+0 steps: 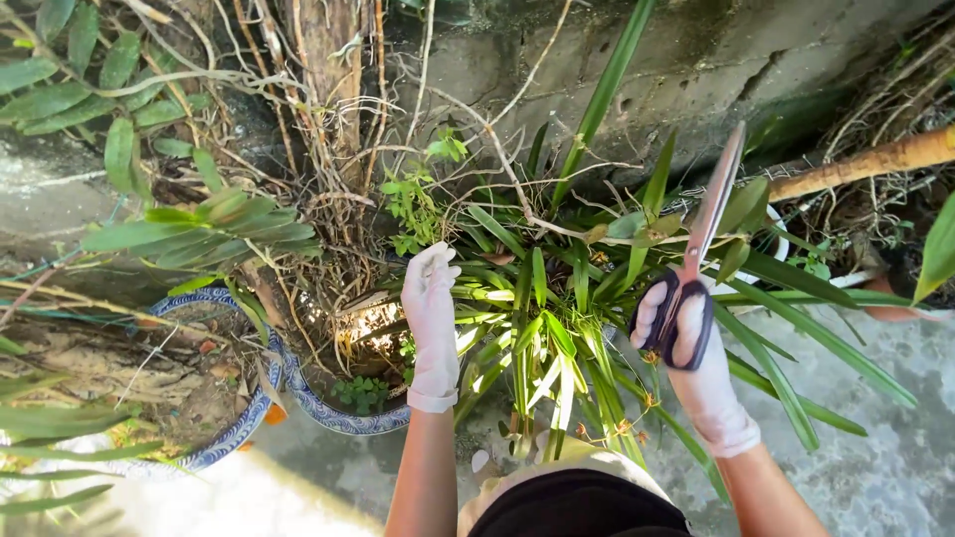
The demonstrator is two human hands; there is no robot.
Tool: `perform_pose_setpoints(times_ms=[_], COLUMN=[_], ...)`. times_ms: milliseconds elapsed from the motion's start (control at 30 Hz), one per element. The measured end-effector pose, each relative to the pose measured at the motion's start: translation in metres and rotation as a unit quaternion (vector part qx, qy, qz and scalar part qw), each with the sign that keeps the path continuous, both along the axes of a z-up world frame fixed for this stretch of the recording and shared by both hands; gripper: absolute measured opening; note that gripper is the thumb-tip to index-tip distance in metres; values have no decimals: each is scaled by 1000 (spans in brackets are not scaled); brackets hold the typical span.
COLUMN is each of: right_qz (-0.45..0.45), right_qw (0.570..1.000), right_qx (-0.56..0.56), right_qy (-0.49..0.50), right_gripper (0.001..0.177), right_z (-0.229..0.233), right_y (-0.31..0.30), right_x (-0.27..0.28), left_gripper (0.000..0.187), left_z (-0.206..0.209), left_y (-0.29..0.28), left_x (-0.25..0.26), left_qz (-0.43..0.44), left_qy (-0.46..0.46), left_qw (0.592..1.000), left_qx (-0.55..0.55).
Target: Pruning leaves and trimming various potted plants in an outdoor garden.
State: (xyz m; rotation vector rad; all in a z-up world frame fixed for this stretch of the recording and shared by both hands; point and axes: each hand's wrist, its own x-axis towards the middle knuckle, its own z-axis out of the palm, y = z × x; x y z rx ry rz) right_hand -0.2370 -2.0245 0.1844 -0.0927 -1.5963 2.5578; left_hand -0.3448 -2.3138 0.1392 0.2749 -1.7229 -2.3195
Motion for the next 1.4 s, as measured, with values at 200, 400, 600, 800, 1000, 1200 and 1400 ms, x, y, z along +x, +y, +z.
perform_pose_setpoints(times_ms=[200,400,600,800,1000,1200,1400], right_qz=[146,253,195,169,176,179,99], right_qw=[954,821,760,750,782,768,738], right_qx=[256,504,620,635,598,615,627], right_qy=[50,-83,14,72,9,21,231], right_gripper=[55,47,43,35,38,42,51], right_z=[-10,4,-30,-40,-23,-30,-57], right_y=[-8,-57,-77,-96,-107,-97,-80], right_x=[24,-2,-41,-59,-64,-55,-52], left_gripper=[26,24,24,25,24,23,21], left_z=[-8,-35,-44,-55,-64,-32,46], left_y=[13,17,5,-5,-14,-12,-18], left_x=[-4,-1,13,22,26,23,7], left_qz=[30,52,74,96,89,111,138], left_qy=[-51,-36,-19,-28,-14,-6,93], left_qw=[998,997,996,995,995,994,977], left_qx=[18,42,51,19,48,6,-133])
